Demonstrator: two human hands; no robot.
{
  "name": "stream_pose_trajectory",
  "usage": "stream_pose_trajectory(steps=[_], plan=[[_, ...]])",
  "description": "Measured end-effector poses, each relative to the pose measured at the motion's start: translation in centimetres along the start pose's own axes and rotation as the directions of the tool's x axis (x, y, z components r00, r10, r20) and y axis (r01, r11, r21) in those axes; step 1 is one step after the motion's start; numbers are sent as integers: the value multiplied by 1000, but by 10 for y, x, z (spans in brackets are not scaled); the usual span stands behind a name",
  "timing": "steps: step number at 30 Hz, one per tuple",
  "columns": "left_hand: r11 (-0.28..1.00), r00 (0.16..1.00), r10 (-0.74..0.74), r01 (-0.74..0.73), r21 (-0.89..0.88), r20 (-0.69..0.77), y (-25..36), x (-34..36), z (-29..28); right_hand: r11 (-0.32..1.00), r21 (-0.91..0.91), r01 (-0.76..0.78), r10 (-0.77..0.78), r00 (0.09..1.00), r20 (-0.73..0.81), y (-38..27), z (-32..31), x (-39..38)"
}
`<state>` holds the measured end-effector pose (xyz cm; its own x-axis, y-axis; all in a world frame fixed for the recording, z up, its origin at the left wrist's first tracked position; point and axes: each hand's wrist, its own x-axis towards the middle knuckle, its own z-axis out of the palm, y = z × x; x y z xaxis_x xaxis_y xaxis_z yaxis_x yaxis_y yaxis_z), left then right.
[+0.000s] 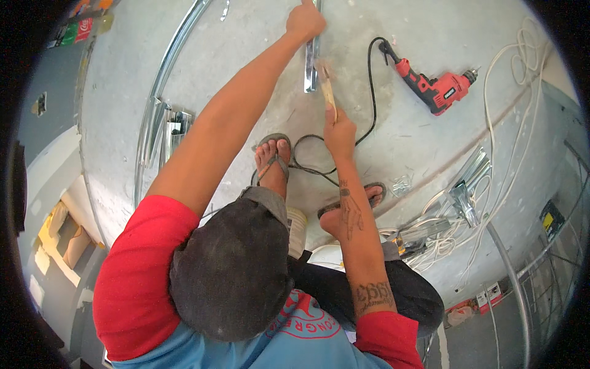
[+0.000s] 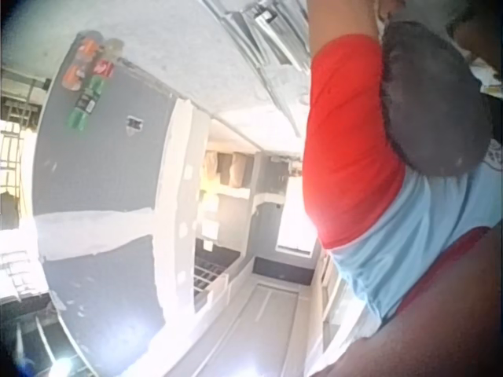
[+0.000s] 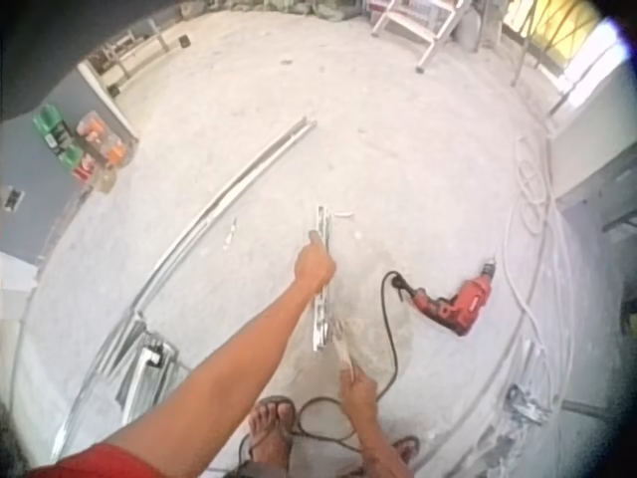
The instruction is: The recorder prepares and drills holes into metal ceiling/wall tracks using a power drill and hammer.
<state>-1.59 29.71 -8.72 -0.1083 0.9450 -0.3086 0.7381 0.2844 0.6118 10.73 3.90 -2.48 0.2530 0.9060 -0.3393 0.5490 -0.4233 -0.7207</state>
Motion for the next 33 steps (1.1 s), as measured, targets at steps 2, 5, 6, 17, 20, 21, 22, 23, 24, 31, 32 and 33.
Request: stream_pose_trajectory(steps=[2,5,6,17,20,21,22,23,24,31,32,33], plan=[[1000,1000,-6,6,9,-3,-3,0,-2,999,-29,-20,22,998,61,-6,-2,2],[1000,1000,-2,2,17,-9,-4,1,-6,975,218,38,-28,998,-51,-10,-2,-6],[1000,1000,10,-10,17,-16,-4,1,-7,989,140,52,-46,998,-43,-11,3,-1],[1000,1000,2,-2,10,1,-1,-1,-1,995,70,73,-67,994,-87,-11,2,4],[1000,999,-21,20,19,30,-5,1,-2,995,-95,-1,9,997,82,-21,-4,10],[999,999,-31,31,5,42,-8,1,-3,1000,2,-9,9,1000,28,-26,-6,1],[999,999,-32,32,4,40,-8,1,-2,995,96,-12,15,999,-30,-29,-9,-5],[1000,1000,-4,4,4,7,-8,0,0,995,96,-11,14,999,-30,-25,-6,-3],[1000,999,24,-24,5,-26,-7,0,1,997,68,25,-22,999,-47,-19,0,1],[1000,999,-9,8,23,43,-6,0,-1,999,54,4,-3,1000,-12,-27,-8,-4],[1000,1000,20,-20,12,7,-2,-2,2,999,49,-2,3,1000,-14,-22,-7,-1],[999,998,48,-48,3,-29,1,-5,4,1000,-11,17,-17,1000,-17,-16,-4,6]])
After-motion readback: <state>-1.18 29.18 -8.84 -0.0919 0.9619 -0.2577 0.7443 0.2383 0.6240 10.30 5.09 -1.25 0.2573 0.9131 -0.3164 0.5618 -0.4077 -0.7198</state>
